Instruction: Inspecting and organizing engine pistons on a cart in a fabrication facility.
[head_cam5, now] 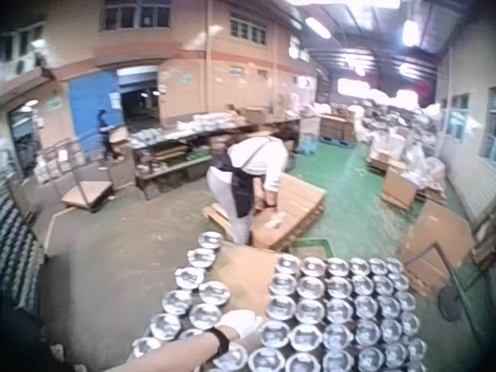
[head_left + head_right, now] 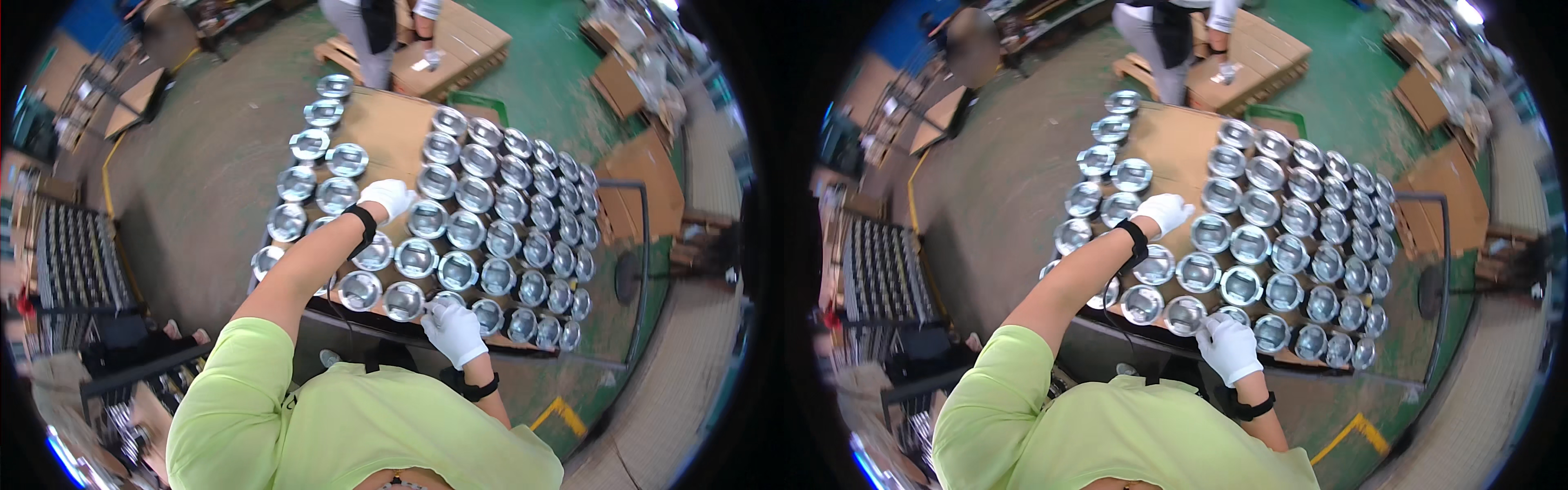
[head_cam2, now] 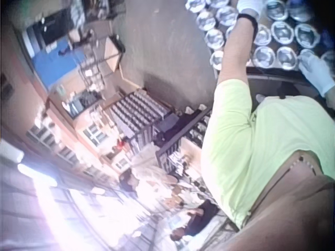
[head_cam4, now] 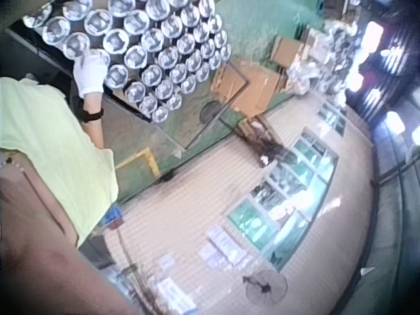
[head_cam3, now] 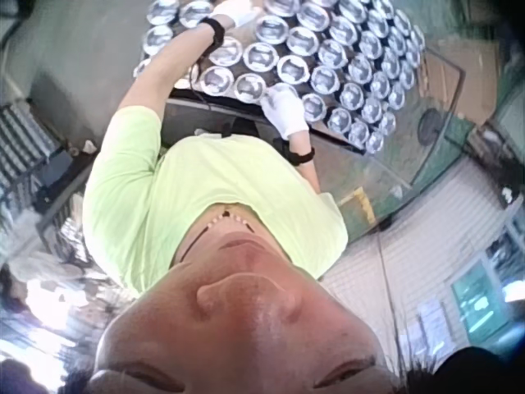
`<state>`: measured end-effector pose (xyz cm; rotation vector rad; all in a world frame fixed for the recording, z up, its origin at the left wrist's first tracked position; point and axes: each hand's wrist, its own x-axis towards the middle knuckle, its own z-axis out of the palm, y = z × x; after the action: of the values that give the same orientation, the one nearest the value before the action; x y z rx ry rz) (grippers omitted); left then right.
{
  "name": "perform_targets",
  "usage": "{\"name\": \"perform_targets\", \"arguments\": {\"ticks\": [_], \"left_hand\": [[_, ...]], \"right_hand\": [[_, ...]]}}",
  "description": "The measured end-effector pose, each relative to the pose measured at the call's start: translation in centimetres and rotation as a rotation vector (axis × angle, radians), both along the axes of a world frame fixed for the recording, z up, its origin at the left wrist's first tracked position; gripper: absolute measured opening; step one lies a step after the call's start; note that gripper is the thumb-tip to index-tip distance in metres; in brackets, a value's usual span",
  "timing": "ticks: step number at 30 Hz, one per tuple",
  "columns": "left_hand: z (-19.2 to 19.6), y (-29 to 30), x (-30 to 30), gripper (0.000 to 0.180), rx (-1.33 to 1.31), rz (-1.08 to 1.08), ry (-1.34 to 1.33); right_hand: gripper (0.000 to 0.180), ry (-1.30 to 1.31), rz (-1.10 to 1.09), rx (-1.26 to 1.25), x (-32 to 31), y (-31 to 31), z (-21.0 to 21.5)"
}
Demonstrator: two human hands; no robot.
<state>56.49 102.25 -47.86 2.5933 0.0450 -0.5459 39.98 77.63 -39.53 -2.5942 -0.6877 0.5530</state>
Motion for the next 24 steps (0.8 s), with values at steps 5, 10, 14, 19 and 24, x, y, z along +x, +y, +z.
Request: {"name": "perform_targets", "arguments": {"ticks": [5, 10, 14, 19, 24], "left_hand": [[8.7, 7.5, -13.8, 0.027, -0.082, -0.126, -0.497], [18.5, 12.1, -35.8, 0.028, -0.168, 0.350, -0.497], [25.1, 14.9, -55.2, 0.026, 0.045, 0.725, -0.608], [28.2, 14.0, -76.1, 0.026, 0.270, 1.284, -0.565], [28.3, 8.9, -86.4, 0.030, 0.273, 1.517, -0.388]], "right_hand": [[0.027, -0.045, 0.289, 0.095, -4.9, 6.0, -0.8], [0.028, -0.096, 0.740, 0.216, -11.6, 15.2, 0.2], [0.027, -0.084, 1.253, 0.382, -22.4, 26.5, 3.7], [0.023, -0.335, 1.911, 0.573, -39.0, 41.0, 10.7], [0.017, -0.611, 2.143, 0.618, -52.2, 51.4, 18.1]]}}
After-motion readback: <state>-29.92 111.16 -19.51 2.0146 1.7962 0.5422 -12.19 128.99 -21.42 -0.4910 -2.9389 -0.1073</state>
